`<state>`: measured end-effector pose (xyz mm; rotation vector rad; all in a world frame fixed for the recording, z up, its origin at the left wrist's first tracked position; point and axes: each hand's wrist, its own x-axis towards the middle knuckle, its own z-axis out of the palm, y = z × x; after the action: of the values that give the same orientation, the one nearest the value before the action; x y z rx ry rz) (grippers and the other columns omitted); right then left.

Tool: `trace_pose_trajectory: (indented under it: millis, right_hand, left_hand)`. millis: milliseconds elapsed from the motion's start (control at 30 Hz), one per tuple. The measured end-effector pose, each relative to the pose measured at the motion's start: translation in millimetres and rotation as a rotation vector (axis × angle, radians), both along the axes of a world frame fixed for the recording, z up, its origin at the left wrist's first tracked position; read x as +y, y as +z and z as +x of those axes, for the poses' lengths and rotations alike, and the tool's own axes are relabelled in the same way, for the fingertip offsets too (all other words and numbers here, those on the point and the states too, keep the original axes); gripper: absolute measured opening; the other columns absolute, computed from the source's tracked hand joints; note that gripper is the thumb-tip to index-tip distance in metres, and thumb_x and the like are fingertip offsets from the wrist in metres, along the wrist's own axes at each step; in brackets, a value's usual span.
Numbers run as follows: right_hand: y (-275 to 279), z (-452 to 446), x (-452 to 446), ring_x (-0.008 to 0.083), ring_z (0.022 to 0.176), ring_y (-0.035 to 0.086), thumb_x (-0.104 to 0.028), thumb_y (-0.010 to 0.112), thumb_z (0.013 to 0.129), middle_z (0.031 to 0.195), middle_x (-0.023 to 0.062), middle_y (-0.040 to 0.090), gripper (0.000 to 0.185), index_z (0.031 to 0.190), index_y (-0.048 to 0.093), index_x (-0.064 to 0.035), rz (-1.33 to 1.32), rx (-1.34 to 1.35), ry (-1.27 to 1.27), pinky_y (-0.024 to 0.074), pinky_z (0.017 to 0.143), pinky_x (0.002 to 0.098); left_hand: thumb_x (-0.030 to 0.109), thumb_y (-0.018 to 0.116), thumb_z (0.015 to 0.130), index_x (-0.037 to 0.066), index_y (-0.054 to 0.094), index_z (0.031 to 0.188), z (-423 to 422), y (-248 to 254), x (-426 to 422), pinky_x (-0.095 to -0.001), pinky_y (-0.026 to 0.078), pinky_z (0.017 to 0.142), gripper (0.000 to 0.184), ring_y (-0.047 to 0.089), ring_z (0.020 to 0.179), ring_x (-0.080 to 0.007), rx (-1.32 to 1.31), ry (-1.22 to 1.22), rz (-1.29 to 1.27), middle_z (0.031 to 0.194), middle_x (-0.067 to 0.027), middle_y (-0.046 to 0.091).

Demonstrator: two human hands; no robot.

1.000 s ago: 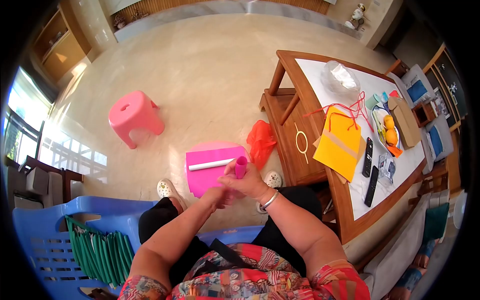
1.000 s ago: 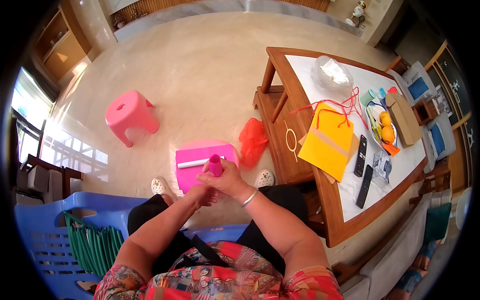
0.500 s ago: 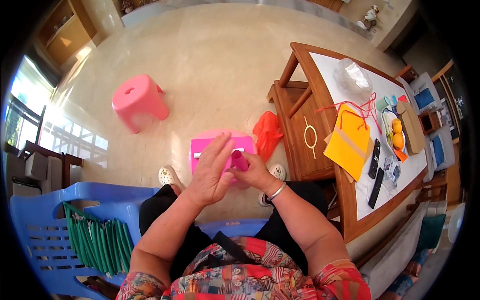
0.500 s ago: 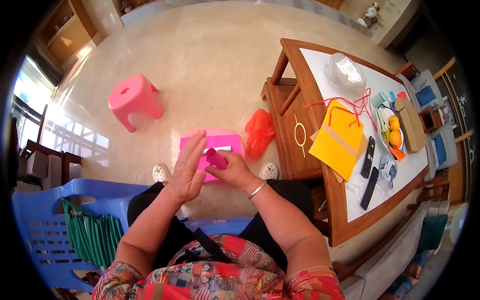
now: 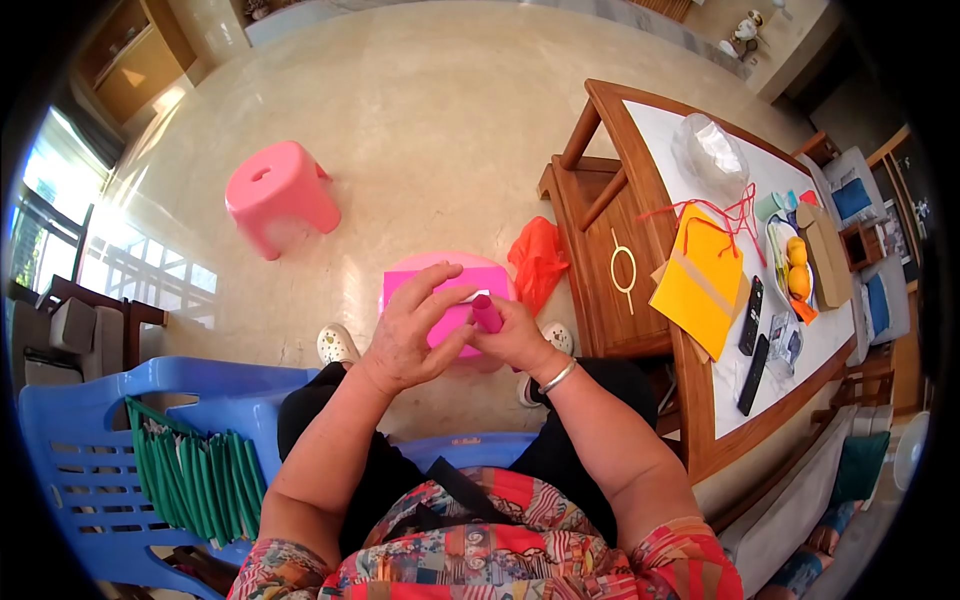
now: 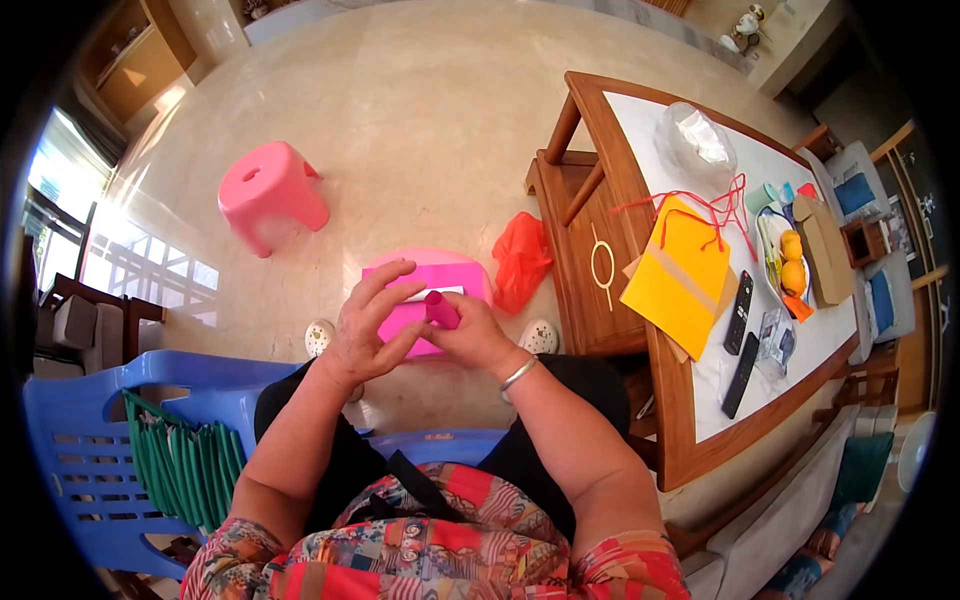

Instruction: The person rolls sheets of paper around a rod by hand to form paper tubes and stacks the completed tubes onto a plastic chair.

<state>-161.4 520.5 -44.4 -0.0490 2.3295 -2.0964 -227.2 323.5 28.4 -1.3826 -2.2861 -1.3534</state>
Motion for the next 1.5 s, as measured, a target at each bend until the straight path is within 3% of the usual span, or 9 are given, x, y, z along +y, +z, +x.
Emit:
trace_pose_trajectory:
  millis: [333,733,1033,1133,1333,1500]
  right_hand:
    - [5.2,-1.5,-0.1,0.0139,0.104,0.067,-0.018,0.08,0.088,0.111,0.0065,0.074,0.036,0.119,0.07,-0.0021,0.054,-0.001,0.14,0.0544,0.092,0.0325]
    - [-7.5,0.9,7.7,0.0098,0.083,0.063,-0.027,0.078,0.092,0.088,0.0012,0.07,0.032,0.113,0.071,-0.0044,0.146,-0.177,0.188,0.0533,0.076,0.0308]
    - [-2.2,0.5,1.9,0.0081,0.084,0.061,-0.026,0.078,0.093,0.09,-0.0016,0.07,0.028,0.109,0.072,-0.0037,0.082,-0.09,0.139,0.0524,0.075,0.0298]
    - [-1.3,-1.3,1.7,0.0073,0.084,0.06,-0.024,0.079,0.093,0.089,-0.0032,0.067,0.023,0.103,0.071,-0.0049,-0.027,-0.144,0.07,0.0514,0.076,0.0282]
    - [-4.0,-4.7,9.4,0.0057,0.084,0.058,-0.025,0.079,0.094,0.089,-0.0042,0.065,0.021,0.101,0.071,-0.0068,-0.149,-0.179,-0.022,0.0498,0.077,0.0262]
    - [-6.6,-1.6,5.9,0.0053,0.082,0.058,-0.025,0.079,0.094,0.089,-0.0039,0.066,0.022,0.102,0.071,-0.0055,-0.05,-0.117,-0.015,0.0506,0.075,0.0264]
  left_hand:
    - [0.009,0.081,0.08,0.008,0.071,0.103,-5.7,-3.3,-4.1,-0.0469,0.048,0.105,0.026,0.057,0.13,-0.0398,0.076,-0.061,-0.145,0.128,-0.0156,0.064]
    - [0.006,0.072,0.09,0.006,0.067,0.098,-12.5,-1.2,-10.6,-0.0489,0.047,0.106,0.01,0.054,0.133,-0.0421,0.03,-0.072,-0.182,0.128,-0.0134,0.064]
    - [0.004,0.071,0.09,0.004,0.066,0.105,-10.6,3.0,-11.1,-0.0473,0.048,0.104,0.016,0.057,0.128,-0.0414,0.013,-0.093,-0.152,0.127,-0.0142,0.065]
    - [0.001,0.074,0.086,0.005,0.068,0.111,0.8,10.5,-5.8,-0.045,0.051,0.1,0.025,0.062,0.12,-0.0391,-0.073,0.033,0.048,0.122,-0.0155,0.066]
    - [0.002,0.074,0.08,0.013,0.075,0.118,-0.8,1.9,1.4,-0.0438,0.051,0.093,0.039,0.065,0.111,-0.0348,0.195,0.055,0.066,0.12,-0.0142,0.067]
    - [0.003,0.075,0.079,0.015,0.075,0.121,-1.1,-0.3,4.0,-0.0457,0.051,0.094,0.043,0.065,0.112,-0.0358,0.223,0.074,0.032,0.12,-0.013,0.067]
